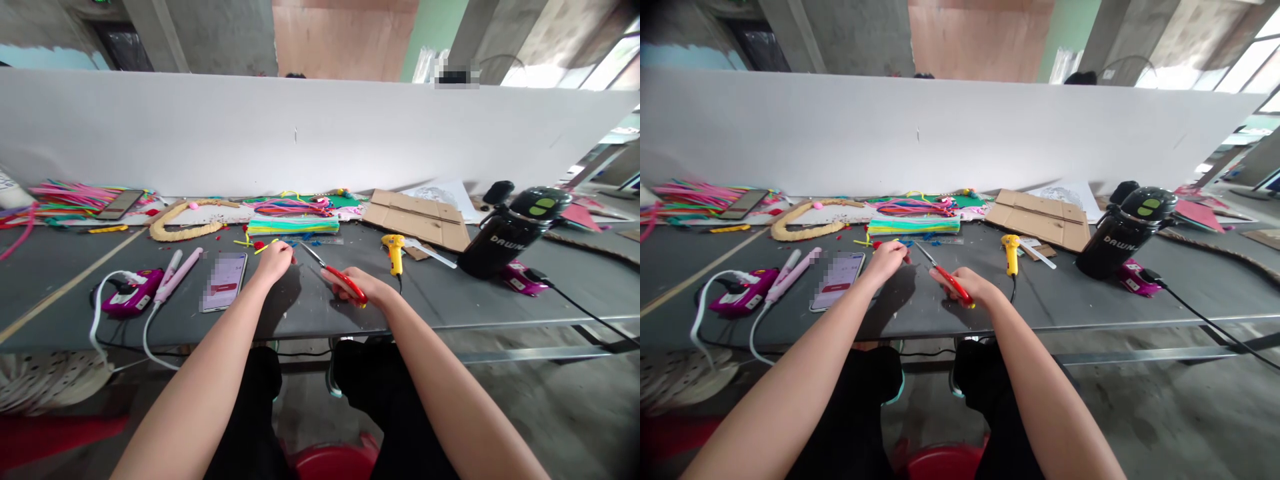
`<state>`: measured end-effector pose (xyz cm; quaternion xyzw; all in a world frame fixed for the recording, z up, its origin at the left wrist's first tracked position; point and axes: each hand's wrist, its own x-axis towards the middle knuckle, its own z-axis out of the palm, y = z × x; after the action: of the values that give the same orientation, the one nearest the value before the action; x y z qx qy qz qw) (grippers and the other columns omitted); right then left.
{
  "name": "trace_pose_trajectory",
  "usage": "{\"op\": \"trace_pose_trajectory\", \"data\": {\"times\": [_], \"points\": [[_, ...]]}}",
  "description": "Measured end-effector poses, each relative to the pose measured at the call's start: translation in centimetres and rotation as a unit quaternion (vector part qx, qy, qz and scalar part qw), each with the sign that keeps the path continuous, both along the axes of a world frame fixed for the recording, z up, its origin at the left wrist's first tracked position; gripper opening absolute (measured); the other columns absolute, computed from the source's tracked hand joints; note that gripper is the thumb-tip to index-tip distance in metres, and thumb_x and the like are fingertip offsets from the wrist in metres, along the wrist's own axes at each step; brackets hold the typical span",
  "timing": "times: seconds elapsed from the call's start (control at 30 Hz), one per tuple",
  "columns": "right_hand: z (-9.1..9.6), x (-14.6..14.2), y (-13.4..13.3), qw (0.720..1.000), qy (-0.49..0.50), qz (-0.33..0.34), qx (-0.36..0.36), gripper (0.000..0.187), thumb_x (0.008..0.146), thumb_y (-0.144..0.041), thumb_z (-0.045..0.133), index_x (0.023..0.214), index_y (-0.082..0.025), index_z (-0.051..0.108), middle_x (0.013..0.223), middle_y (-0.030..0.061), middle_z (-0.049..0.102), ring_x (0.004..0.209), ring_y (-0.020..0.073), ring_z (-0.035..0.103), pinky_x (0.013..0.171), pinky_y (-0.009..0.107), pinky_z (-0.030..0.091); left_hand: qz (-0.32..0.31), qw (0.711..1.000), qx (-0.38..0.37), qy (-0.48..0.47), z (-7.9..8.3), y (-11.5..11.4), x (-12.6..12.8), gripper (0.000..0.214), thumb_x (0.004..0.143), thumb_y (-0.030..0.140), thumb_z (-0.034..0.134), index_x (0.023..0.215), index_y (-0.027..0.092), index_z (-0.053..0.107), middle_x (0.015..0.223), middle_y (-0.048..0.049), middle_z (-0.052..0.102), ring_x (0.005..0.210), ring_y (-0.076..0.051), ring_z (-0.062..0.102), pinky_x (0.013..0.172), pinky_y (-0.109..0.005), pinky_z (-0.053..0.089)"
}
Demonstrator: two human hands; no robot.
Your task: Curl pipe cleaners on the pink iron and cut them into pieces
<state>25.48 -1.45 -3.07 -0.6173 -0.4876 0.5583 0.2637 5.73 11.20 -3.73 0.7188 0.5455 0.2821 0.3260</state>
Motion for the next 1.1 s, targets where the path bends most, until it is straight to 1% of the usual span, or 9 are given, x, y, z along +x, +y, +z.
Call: {"op": "trace_pose_trajectory", "data": {"times": [0.13, 0.2, 0.47, 0.57, 0.73, 0.8, 0.87, 0.97, 1.1], "points": [[-0.2, 0.0, 0.1, 0.999, -0.030, 0.020, 0.013, 0.058, 0.071, -0.072, 0.065, 0.065, -0.016, 0.051, 0.046, -0.0046, 0.045, 0.035, 0.0063, 0.037, 0.036, 0.021, 0.029, -0.008, 1.000, 0.004, -0.027, -0.1, 0.1, 0.4, 0.025, 0.082, 0.030, 0.047, 0.066, 0.019, 0.063, 0.073, -0.0051, 0.072, 0.069, -0.020, 0.059, 0.062, -0.029, 0.038], [-0.5, 0.0, 0.1, 0.999, -0.029, 0.024, 0.021, 0.058, 0.071, -0.072, 0.063, 0.065, -0.016, 0.051, 0.046, -0.0046, 0.045, 0.035, 0.0065, 0.037, 0.035, 0.021, 0.029, -0.016, 0.999, 0.008, -0.034, -0.2, 0.1, 0.6, 0.025, 0.083, 0.030, 0.048, 0.067, 0.019, 0.063, 0.072, -0.0046, 0.072, 0.067, -0.019, 0.059, 0.062, -0.028, 0.038], [-1.8, 0.3, 0.3, 0.998, -0.040, 0.025, 0.047, 0.065, 0.071, -0.082, 0.055, 0.064, -0.018, 0.050, 0.048, -0.0033, 0.045, 0.035, 0.0084, 0.040, 0.033, 0.022, 0.029, -0.067, 0.997, 0.019, -0.022, -0.3, -0.1, 0.9, 0.027, 0.084, 0.034, 0.049, 0.069, 0.018, 0.065, 0.071, -0.0042, 0.072, 0.063, -0.018, 0.057, 0.060, -0.028, 0.036], [-1.7, 0.1, 0.3, 0.996, -0.067, 0.017, 0.054, 0.066, 0.071, -0.082, 0.054, 0.062, -0.018, 0.049, 0.050, -0.0019, 0.048, 0.036, 0.0085, 0.042, 0.034, 0.022, 0.031, -0.091, 0.995, 0.027, -0.013, -0.4, 0.1, 0.8, 0.028, 0.084, 0.033, 0.049, 0.072, 0.018, 0.068, 0.072, -0.0039, 0.073, 0.066, -0.018, 0.058, 0.062, -0.028, 0.037], [-0.9, -0.5, 0.2, 0.988, -0.139, -0.009, 0.064, 0.065, 0.070, -0.080, 0.057, 0.058, -0.017, 0.051, 0.051, 0.0007, 0.052, 0.040, 0.0096, 0.045, 0.038, 0.022, 0.034, -0.110, 0.993, 0.031, 0.013, -0.5, 0.1, 0.8, 0.033, 0.087, 0.036, 0.047, 0.070, 0.018, 0.069, 0.076, -0.0040, 0.074, 0.063, -0.017, 0.056, 0.061, -0.028, 0.035], [-0.8, -0.6, 0.1, 0.988, -0.141, -0.015, 0.064, 0.065, 0.070, -0.080, 0.057, 0.058, -0.017, 0.052, 0.051, 0.0009, 0.052, 0.040, 0.0100, 0.046, 0.038, 0.023, 0.034, -0.108, 0.994, 0.028, 0.014, -0.4, -0.1, 0.7, 0.032, 0.087, 0.036, 0.047, 0.072, 0.018, 0.069, 0.077, -0.0042, 0.074, 0.063, -0.017, 0.056, 0.061, -0.028, 0.035], [-0.9, -0.6, 0.1, 0.991, -0.120, -0.015, 0.061, 0.064, 0.070, -0.080, 0.058, 0.059, -0.017, 0.051, 0.051, 0.0000, 0.051, 0.038, 0.0097, 0.045, 0.038, 0.023, 0.034, -0.101, 0.994, 0.028, 0.017, -0.3, -0.2, 0.7, 0.030, 0.087, 0.035, 0.048, 0.073, 0.017, 0.068, 0.078, -0.0044, 0.074, 0.063, -0.017, 0.056, 0.061, -0.028, 0.035], [-1.0, -0.5, 0.1, 0.993, -0.099, -0.016, 0.056, 0.064, 0.068, -0.080, 0.059, 0.058, -0.018, 0.048, 0.050, -0.0012, 0.048, 0.036, 0.0092, 0.043, 0.036, 0.023, 0.033, -0.089, 0.995, 0.040, 0.034, -0.1, -0.4, 0.7, 0.030, 0.086, 0.033, 0.048, 0.070, 0.017, 0.067, 0.075, -0.0047, 0.072, 0.061, -0.017, 0.055, 0.060, -0.029, 0.035], [-1.1, -0.5, 0.2, 0.994, -0.089, -0.016, 0.055, 0.065, 0.068, -0.081, 0.059, 0.058, -0.018, 0.049, 0.050, -0.0012, 0.048, 0.037, 0.0091, 0.043, 0.036, 0.023, 0.033, -0.083, 0.994, 0.054, 0.041, 0.1, -0.5, 0.7, 0.029, 0.086, 0.030, 0.048, 0.067, 0.017, 0.066, 0.071, -0.0036, 0.070, 0.059, -0.017, 0.054, 0.060, -0.029, 0.034]]}}
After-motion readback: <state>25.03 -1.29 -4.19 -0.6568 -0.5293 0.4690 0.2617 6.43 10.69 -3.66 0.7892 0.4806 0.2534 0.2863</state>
